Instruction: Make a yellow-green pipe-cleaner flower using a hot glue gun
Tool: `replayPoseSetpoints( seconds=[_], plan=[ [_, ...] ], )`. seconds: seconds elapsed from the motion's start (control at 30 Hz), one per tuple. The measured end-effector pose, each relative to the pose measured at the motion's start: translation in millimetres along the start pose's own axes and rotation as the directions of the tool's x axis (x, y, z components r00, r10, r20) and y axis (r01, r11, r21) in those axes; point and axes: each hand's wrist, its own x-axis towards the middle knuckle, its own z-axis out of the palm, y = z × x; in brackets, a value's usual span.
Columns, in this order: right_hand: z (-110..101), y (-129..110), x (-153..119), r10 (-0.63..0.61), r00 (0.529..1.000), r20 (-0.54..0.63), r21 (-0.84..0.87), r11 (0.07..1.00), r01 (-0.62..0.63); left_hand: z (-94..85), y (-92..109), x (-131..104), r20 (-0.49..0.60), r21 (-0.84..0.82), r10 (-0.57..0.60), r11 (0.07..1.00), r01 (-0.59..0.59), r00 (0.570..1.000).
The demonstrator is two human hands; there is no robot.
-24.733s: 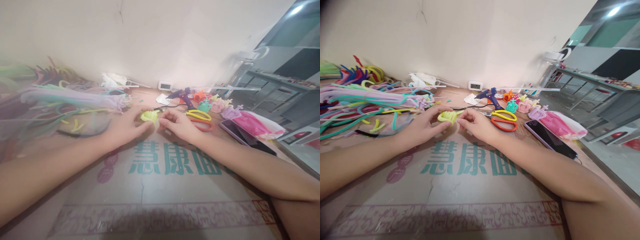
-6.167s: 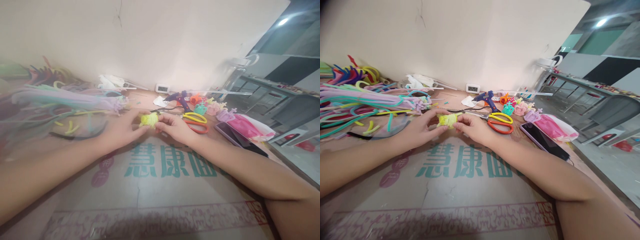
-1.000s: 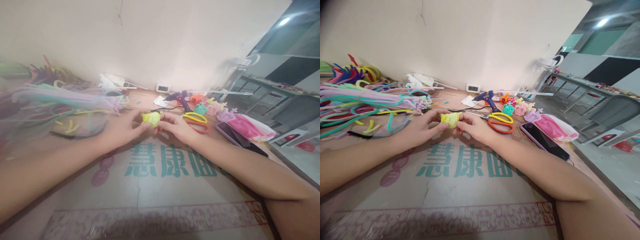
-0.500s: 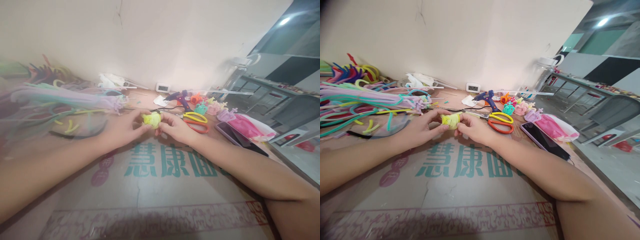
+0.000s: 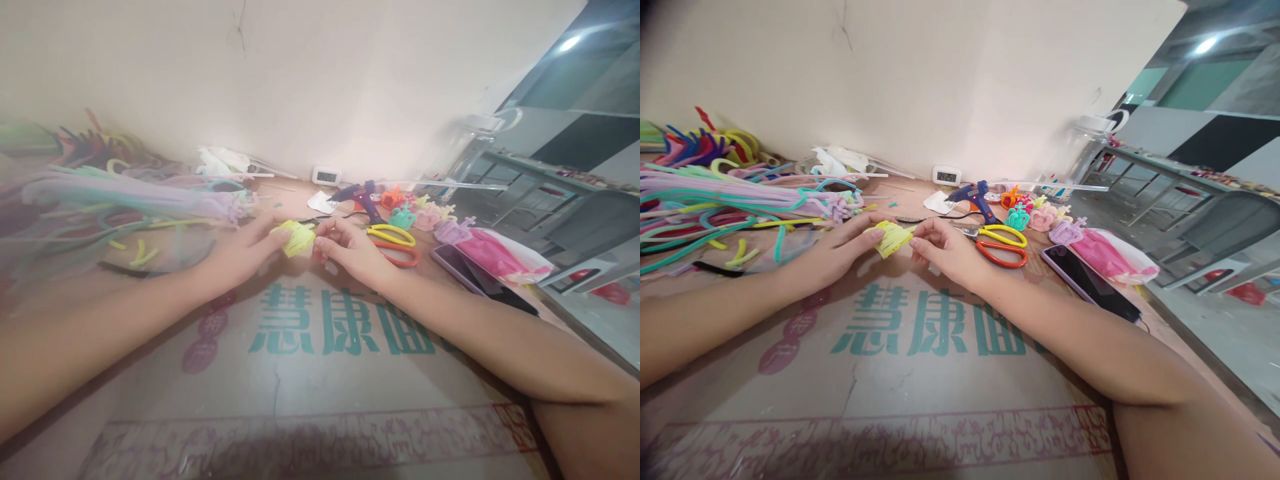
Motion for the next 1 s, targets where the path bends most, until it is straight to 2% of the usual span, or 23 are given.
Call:
replayPoseSetpoints(
  seconds=[0.13,0.3,0.53,1.0],
  plan=[
    [2.1,-0.6,-1.1,0.009,1.000,0.002,-0.046,0.999,-0.009,0.5,-0.4,1.1,0.041,0.052,-0.059,0.997,0.057,0.997],
    [2.2,-2.1,-2.0,-0.008,1.000,-0.013,-0.091,0.996,0.007,1.5,0.8,1.2,0.039,0.031,-0.035,0.999,0.034,0.999],
    [1.9,-0.8,-1.8,-0.018,0.999,-0.043,-0.158,0.987,0.011,1.0,-8.1,1.0,0.080,0.048,-0.013,0.999,0.009,0.997],
    [-1.0,-1.0,-3.0,-0.070,0.994,0.082,-0.141,0.987,0.081,1.6,-1.3,2.4,0.088,-0.022,0.042,0.999,-0.040,0.995]
  ],
)
